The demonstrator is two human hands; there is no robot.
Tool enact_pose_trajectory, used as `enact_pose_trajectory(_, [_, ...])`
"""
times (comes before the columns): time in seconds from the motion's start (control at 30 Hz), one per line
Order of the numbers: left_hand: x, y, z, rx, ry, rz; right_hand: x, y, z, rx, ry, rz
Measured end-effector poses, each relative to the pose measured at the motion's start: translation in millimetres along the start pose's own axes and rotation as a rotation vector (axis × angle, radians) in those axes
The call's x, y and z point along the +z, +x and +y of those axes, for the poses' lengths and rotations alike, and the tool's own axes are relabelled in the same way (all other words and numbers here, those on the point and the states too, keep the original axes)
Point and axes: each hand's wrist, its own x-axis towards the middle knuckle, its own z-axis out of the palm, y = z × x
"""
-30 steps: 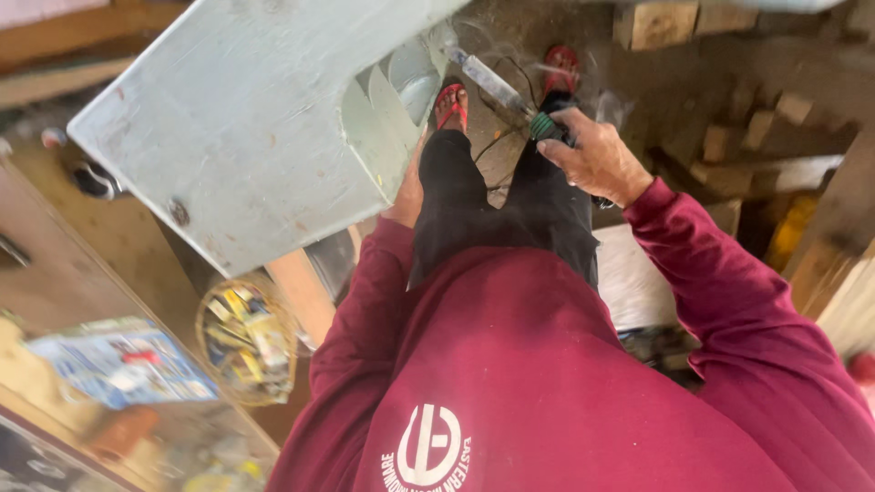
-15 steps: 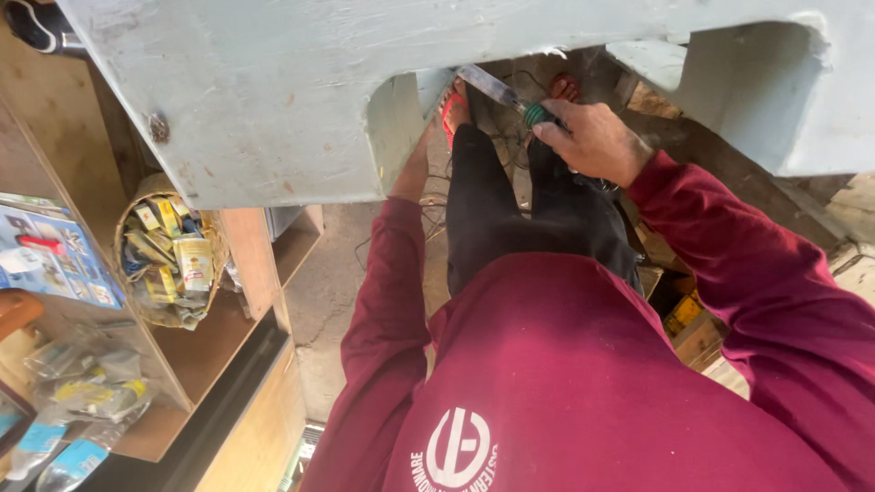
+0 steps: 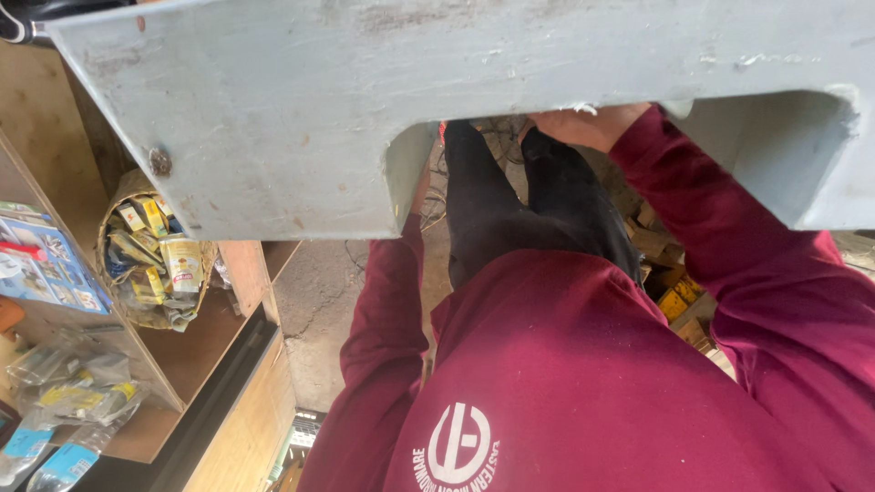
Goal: The person uses a red power drill to create holes in a large, light-colored plastic crate. They position the drill at various points along the crate's edge and operate it to penetrate the material. The person then switches to a green power tool to grind or smooth the edges of the drilled holes.
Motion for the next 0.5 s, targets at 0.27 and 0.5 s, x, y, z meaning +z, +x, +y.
enact_pose_trajectory(0.27, [-5,0,2,-0.023,0.002,-0.020,2,4,-45,-0.160,-0.652,-0.212])
enact_pose_trajectory(0.5, [-4,-3,2,-0.042,-0.013,-0.020,-23,-19,-15,0.045,0.407,-0.265])
